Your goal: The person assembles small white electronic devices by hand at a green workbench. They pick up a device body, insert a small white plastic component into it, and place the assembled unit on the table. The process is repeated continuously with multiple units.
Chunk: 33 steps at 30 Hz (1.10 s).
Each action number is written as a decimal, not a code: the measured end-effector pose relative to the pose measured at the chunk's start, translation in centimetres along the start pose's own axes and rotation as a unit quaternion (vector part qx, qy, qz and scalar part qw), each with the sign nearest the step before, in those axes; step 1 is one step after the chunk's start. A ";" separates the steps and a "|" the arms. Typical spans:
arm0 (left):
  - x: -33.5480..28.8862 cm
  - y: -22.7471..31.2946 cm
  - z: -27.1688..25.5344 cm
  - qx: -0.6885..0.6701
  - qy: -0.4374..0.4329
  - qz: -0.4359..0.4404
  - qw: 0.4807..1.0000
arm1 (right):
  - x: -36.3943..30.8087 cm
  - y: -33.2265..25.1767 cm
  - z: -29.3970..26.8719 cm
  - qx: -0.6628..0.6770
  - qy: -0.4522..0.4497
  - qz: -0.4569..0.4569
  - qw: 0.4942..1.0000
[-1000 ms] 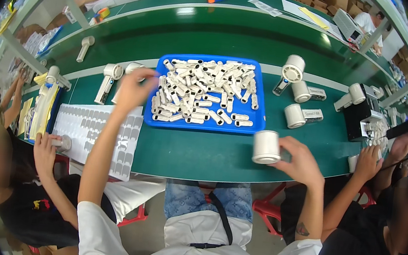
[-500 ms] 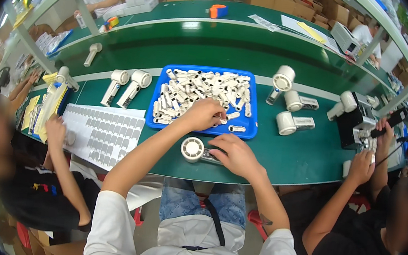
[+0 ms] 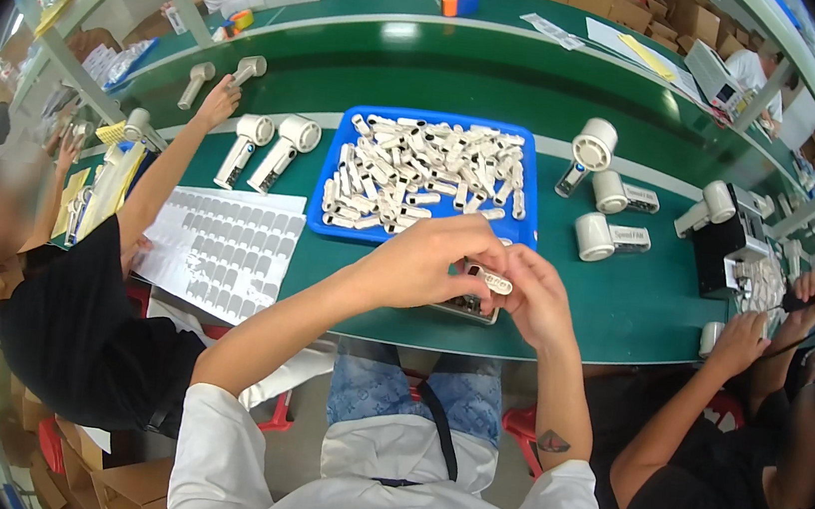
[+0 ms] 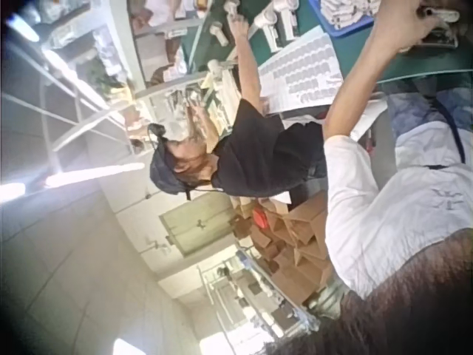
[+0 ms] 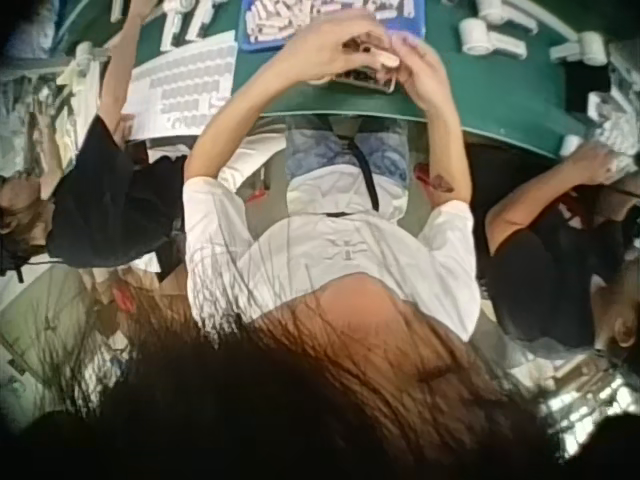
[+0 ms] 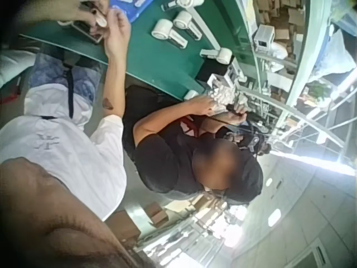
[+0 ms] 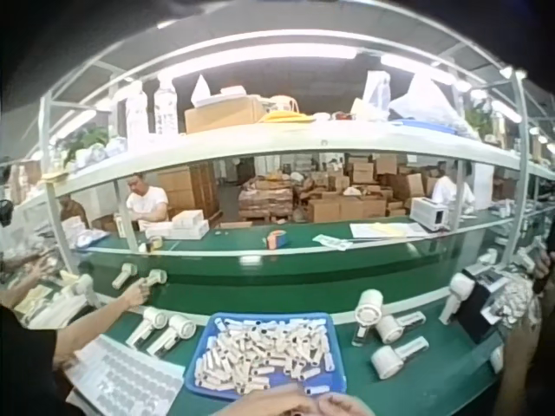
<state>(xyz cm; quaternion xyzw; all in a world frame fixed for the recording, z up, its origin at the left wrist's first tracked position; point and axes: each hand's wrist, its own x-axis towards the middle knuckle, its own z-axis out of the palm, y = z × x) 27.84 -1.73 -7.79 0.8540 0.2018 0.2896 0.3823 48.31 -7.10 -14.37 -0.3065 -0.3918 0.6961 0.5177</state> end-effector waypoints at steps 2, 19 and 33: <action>-0.5 -0.1 0.1 -0.009 -0.002 0.003 1.000 | -0.3 0.2 -0.1 0.006 -0.038 0.023 0.999; -6.5 -4.0 -0.5 0.109 -0.002 -0.043 0.993 | -2.4 1.5 2.2 -0.172 0.057 -0.021 0.983; -7.2 -6.2 3.1 0.121 0.102 -0.026 0.987 | -0.7 0.7 3.7 -0.646 0.044 -0.176 0.742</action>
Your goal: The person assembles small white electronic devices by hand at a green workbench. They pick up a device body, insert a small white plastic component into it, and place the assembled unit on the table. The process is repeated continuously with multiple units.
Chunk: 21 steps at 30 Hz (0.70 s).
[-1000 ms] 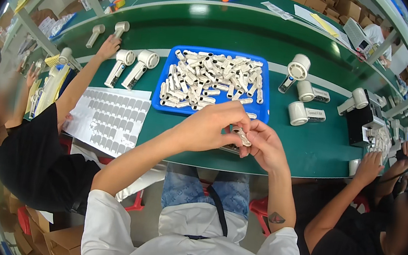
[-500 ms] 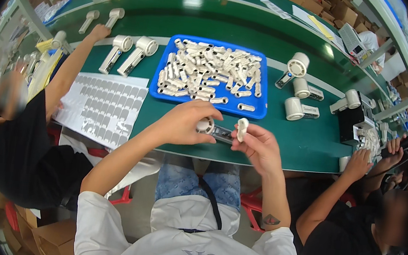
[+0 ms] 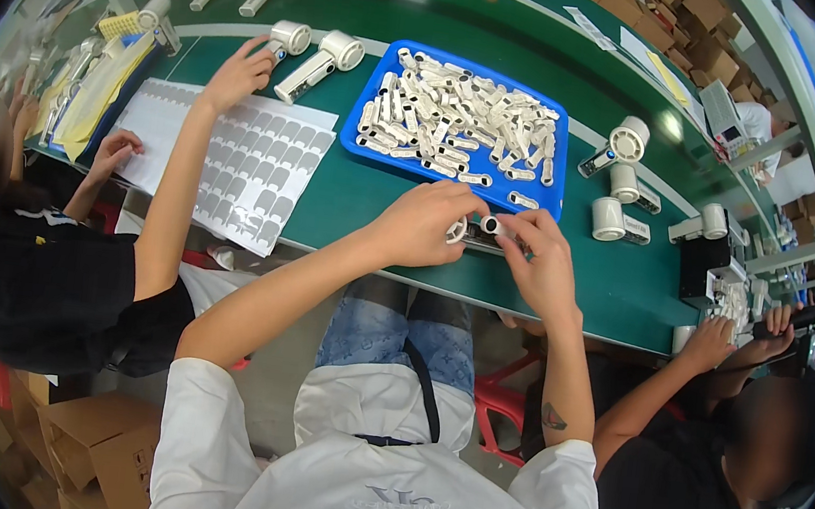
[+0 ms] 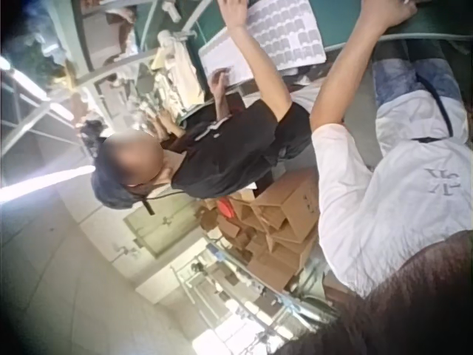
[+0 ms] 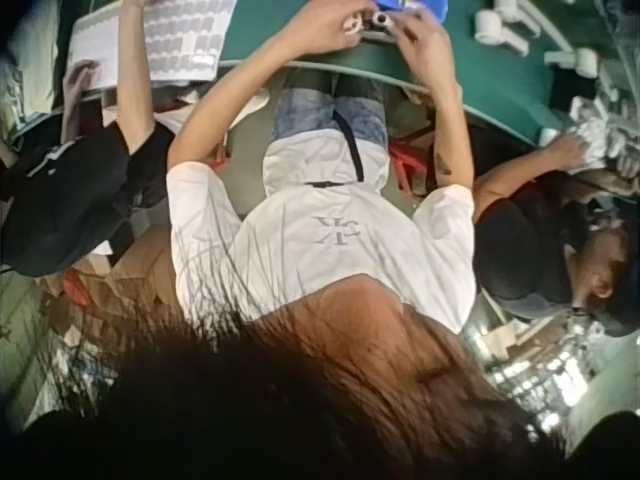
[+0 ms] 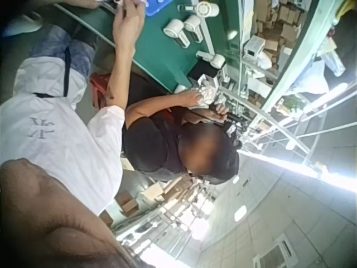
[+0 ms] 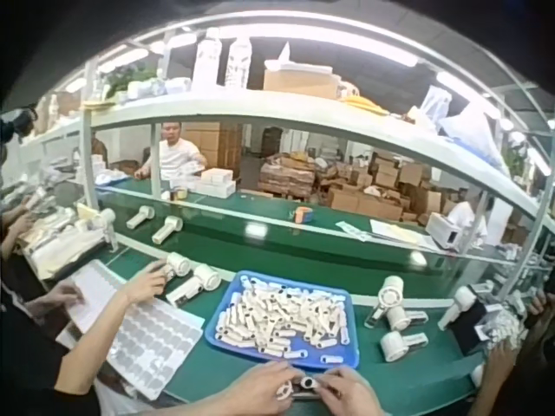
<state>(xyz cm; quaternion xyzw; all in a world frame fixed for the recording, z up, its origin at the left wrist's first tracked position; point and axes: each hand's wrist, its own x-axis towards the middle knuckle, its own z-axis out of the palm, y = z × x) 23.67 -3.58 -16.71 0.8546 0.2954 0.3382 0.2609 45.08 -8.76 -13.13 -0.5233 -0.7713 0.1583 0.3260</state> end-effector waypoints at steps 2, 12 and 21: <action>0.1 0.2 -0.1 -0.011 0.003 -0.020 1.000 | 0.4 -0.2 -0.3 -0.014 -0.018 -0.001 1.000; 0.1 0.1 0.0 -0.018 0.006 -0.020 1.000 | 0.8 -0.4 -0.1 0.032 -0.063 0.044 0.997; -0.6 -0.1 0.9 -0.008 0.045 -0.009 0.999 | -0.4 -0.7 1.1 -0.036 -0.018 0.003 0.999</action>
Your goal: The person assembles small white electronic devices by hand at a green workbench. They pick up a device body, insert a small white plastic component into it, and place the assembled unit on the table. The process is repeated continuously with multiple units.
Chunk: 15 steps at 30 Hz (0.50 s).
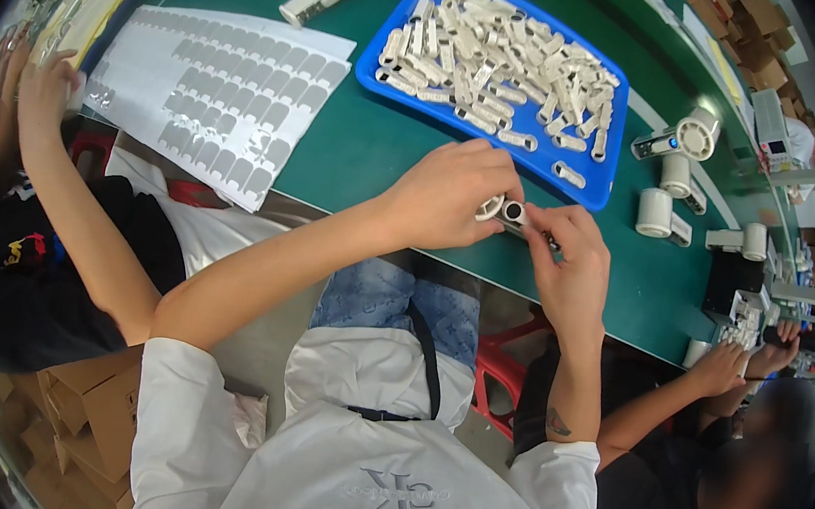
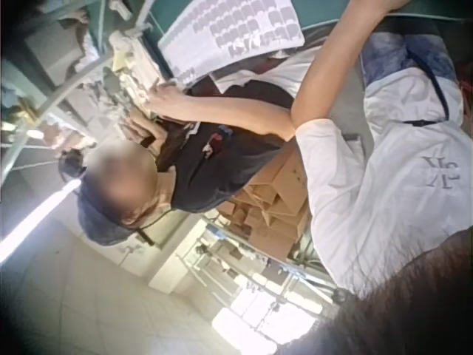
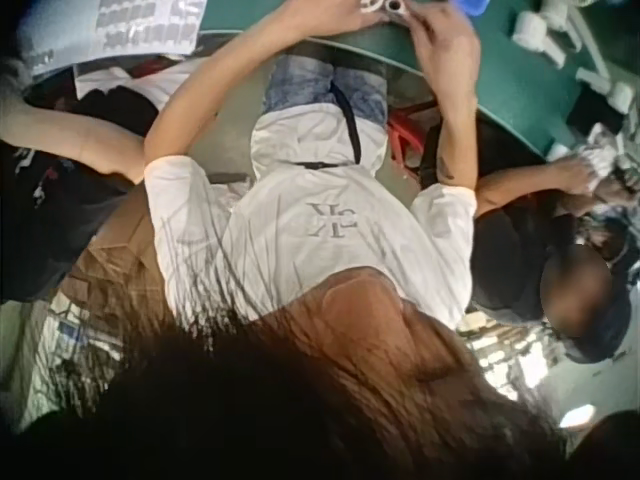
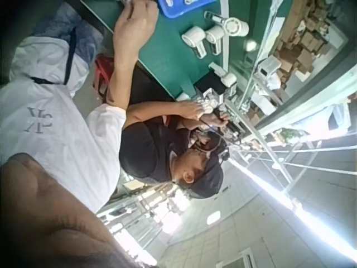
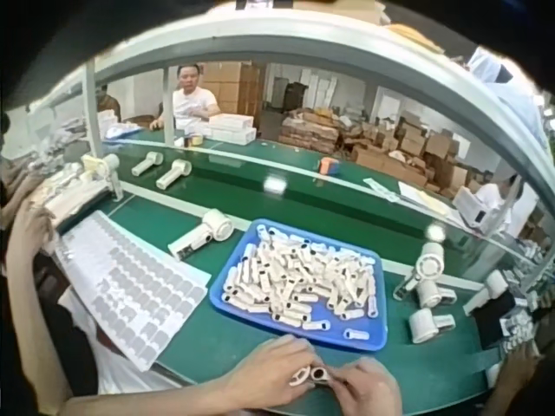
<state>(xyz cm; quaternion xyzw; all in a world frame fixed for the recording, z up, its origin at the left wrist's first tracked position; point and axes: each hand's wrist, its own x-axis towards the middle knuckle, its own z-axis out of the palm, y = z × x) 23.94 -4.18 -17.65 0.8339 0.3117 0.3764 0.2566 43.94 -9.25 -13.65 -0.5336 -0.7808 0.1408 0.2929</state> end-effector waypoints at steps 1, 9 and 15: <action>0.0 -0.1 -0.1 -0.003 0.000 0.001 1.000 | 0.1 -0.5 0.1 -0.019 0.005 -0.005 1.000; 0.5 0.2 -0.4 0.007 -0.007 -0.004 1.000 | 0.6 0.2 -0.2 0.003 -0.006 -0.008 1.000; 0.3 0.0 0.1 0.006 0.011 0.012 1.000 | 0.1 0.3 0.0 -0.029 0.012 -0.033 0.999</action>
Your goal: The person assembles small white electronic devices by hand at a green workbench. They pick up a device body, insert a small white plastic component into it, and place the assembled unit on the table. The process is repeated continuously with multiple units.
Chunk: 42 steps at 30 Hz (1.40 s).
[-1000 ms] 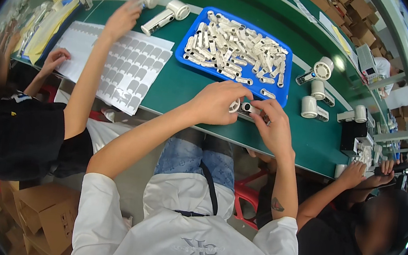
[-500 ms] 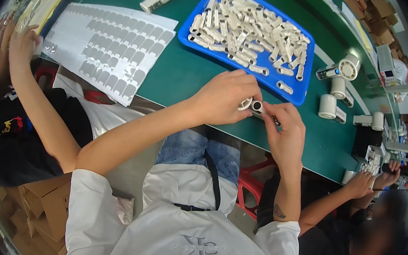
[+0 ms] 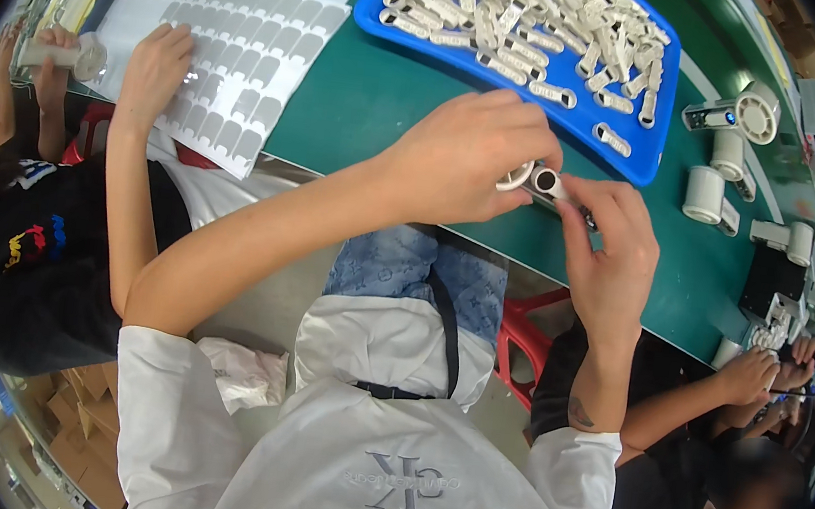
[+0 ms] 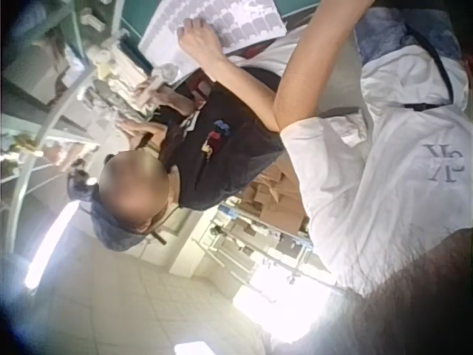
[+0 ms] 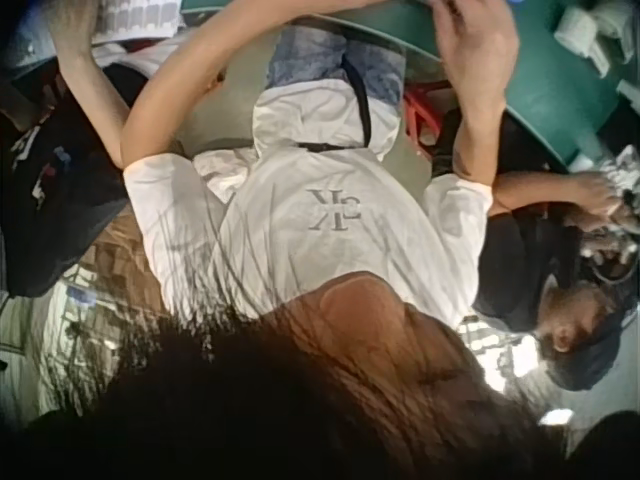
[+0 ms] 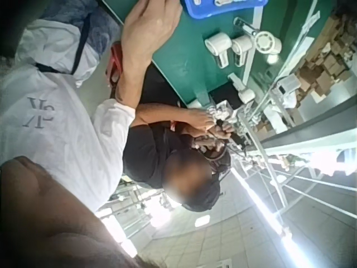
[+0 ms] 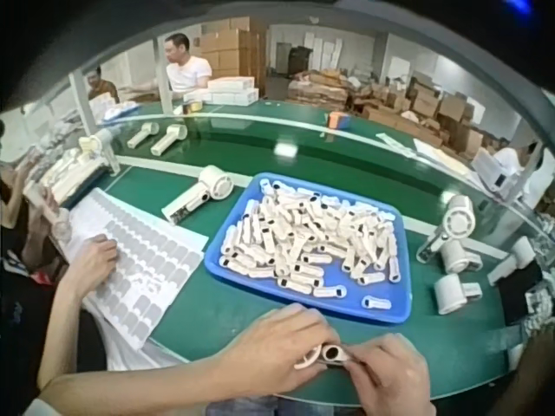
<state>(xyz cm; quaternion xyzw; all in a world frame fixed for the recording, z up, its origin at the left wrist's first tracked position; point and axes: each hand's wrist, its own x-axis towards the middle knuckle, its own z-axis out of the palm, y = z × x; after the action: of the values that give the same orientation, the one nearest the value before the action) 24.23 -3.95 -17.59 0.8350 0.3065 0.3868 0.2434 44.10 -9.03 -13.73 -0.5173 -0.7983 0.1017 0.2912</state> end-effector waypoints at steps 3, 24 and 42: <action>-0.3 0.2 -0.3 0.001 -0.016 -0.002 1.000 | -0.1 -0.7 0.4 -0.065 0.017 -0.032 0.997; -2.7 6.2 2.7 0.173 -0.072 -0.147 0.971 | -4.2 3.5 1.1 0.082 -0.114 -0.079 0.987; -3.3 5.7 2.9 0.124 0.009 -0.145 0.982 | -4.0 3.9 1.9 0.174 -0.072 -0.059 0.980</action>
<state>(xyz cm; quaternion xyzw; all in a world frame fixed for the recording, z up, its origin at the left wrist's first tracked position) 26.72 -10.70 -17.24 0.8016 0.4722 0.3142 0.1891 47.22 -10.60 -18.48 -0.4021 -0.8164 0.2584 0.3242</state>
